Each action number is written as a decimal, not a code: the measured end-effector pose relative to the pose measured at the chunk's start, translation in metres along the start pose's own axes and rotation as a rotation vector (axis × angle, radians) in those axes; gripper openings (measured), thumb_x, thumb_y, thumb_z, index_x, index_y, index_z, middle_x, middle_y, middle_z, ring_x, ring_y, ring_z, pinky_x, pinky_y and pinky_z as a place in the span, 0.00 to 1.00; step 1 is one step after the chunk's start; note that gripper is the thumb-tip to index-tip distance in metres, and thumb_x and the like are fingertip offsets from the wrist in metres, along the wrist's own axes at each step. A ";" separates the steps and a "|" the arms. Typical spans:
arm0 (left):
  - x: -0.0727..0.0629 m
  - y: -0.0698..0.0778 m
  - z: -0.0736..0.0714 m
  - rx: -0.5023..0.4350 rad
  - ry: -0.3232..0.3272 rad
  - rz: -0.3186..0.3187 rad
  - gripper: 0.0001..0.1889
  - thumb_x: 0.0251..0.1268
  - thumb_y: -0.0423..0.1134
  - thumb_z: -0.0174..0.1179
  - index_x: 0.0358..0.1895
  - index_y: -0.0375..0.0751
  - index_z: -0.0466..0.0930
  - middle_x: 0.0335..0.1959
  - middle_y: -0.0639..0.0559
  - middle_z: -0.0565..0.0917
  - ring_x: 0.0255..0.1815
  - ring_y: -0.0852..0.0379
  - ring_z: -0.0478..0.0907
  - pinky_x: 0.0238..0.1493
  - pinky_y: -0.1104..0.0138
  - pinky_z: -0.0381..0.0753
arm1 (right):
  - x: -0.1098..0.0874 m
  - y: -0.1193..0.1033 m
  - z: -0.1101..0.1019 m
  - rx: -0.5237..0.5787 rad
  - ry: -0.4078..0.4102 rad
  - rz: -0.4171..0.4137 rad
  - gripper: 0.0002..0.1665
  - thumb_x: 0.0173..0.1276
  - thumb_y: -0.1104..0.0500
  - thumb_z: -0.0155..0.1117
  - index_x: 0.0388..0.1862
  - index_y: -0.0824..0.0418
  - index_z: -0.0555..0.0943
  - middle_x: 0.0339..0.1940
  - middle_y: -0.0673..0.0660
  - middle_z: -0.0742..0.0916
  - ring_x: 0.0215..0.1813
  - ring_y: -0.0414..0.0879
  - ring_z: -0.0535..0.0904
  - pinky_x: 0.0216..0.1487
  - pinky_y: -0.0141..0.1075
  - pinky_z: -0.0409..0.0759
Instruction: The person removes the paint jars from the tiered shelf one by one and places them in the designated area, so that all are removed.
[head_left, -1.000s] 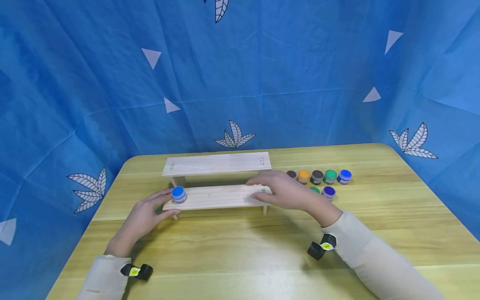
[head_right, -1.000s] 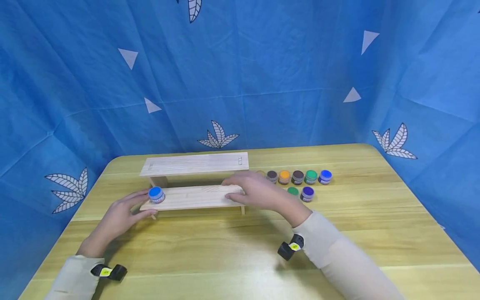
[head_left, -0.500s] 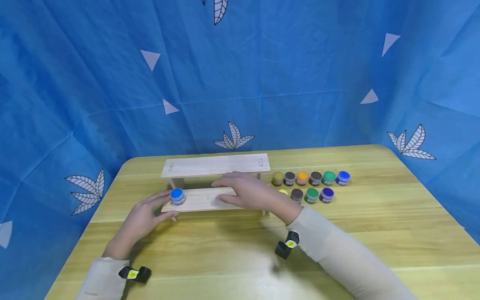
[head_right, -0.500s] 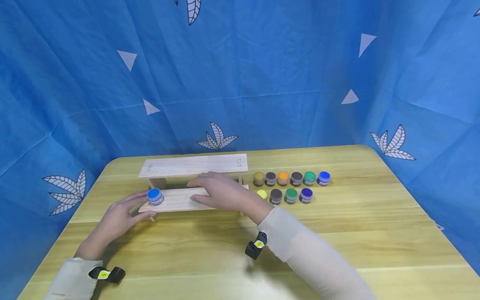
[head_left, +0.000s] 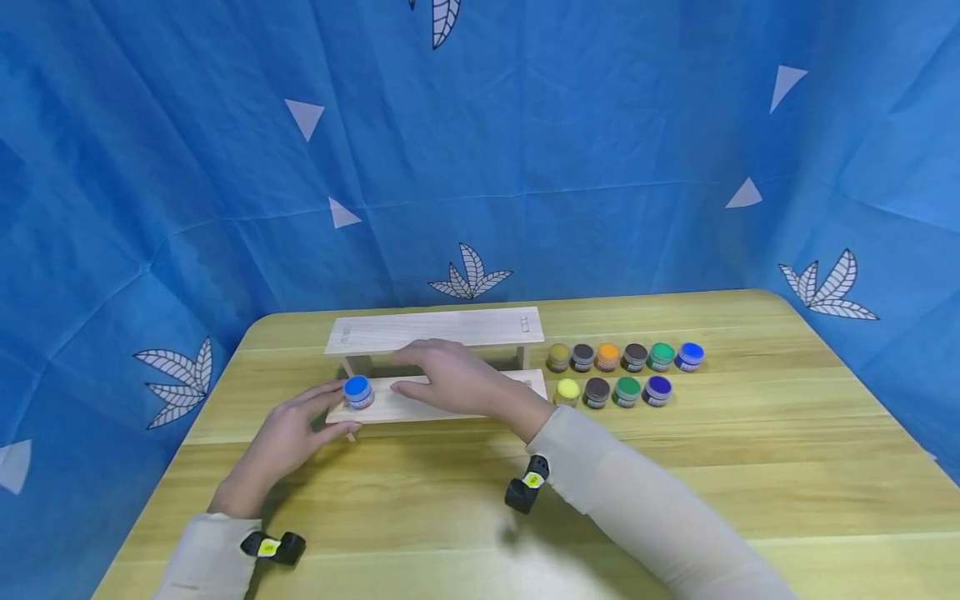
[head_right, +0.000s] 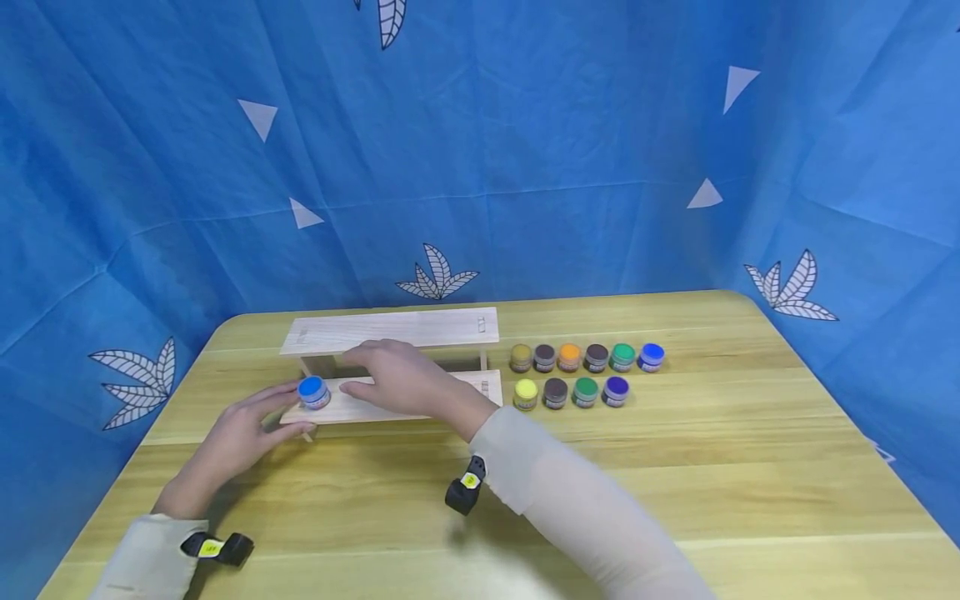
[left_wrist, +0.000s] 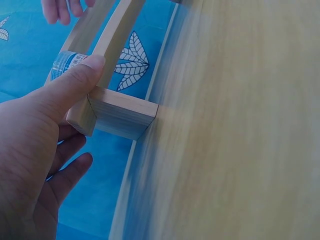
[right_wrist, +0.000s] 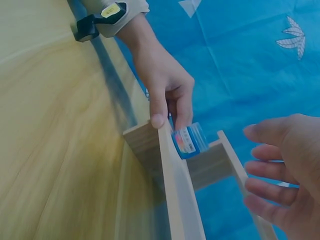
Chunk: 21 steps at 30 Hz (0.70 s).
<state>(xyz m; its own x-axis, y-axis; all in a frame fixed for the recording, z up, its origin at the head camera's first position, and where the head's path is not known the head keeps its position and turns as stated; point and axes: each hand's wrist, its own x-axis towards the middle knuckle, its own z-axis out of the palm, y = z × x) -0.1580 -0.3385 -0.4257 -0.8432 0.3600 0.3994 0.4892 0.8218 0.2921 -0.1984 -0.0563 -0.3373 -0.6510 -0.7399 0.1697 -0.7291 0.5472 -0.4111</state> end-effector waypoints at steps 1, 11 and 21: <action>0.000 0.000 0.000 -0.001 -0.001 0.000 0.28 0.54 0.46 0.73 0.58 0.37 0.82 0.59 0.42 0.80 0.57 0.39 0.78 0.53 0.46 0.79 | 0.003 -0.001 0.002 -0.002 -0.001 0.006 0.28 0.75 0.44 0.57 0.68 0.53 0.74 0.65 0.50 0.79 0.68 0.43 0.71 0.71 0.36 0.65; 0.000 -0.001 -0.002 -0.022 -0.007 -0.002 0.27 0.58 0.48 0.71 0.59 0.38 0.81 0.61 0.42 0.79 0.58 0.39 0.77 0.53 0.45 0.79 | 0.025 -0.013 0.013 0.011 -0.034 0.029 0.27 0.74 0.45 0.58 0.68 0.54 0.75 0.65 0.50 0.79 0.69 0.43 0.70 0.70 0.35 0.65; -0.001 -0.001 -0.002 -0.027 -0.021 -0.013 0.25 0.65 0.47 0.66 0.61 0.37 0.79 0.62 0.42 0.78 0.60 0.39 0.75 0.55 0.45 0.77 | 0.045 -0.021 0.031 0.018 -0.050 0.009 0.28 0.74 0.46 0.58 0.68 0.56 0.74 0.64 0.49 0.80 0.63 0.41 0.75 0.63 0.33 0.73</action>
<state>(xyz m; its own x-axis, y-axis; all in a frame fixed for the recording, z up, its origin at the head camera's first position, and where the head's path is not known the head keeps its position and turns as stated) -0.1575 -0.3406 -0.4250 -0.8538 0.3589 0.3770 0.4839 0.8141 0.3210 -0.2061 -0.1134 -0.3488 -0.6456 -0.7540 0.1211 -0.7193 0.5471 -0.4282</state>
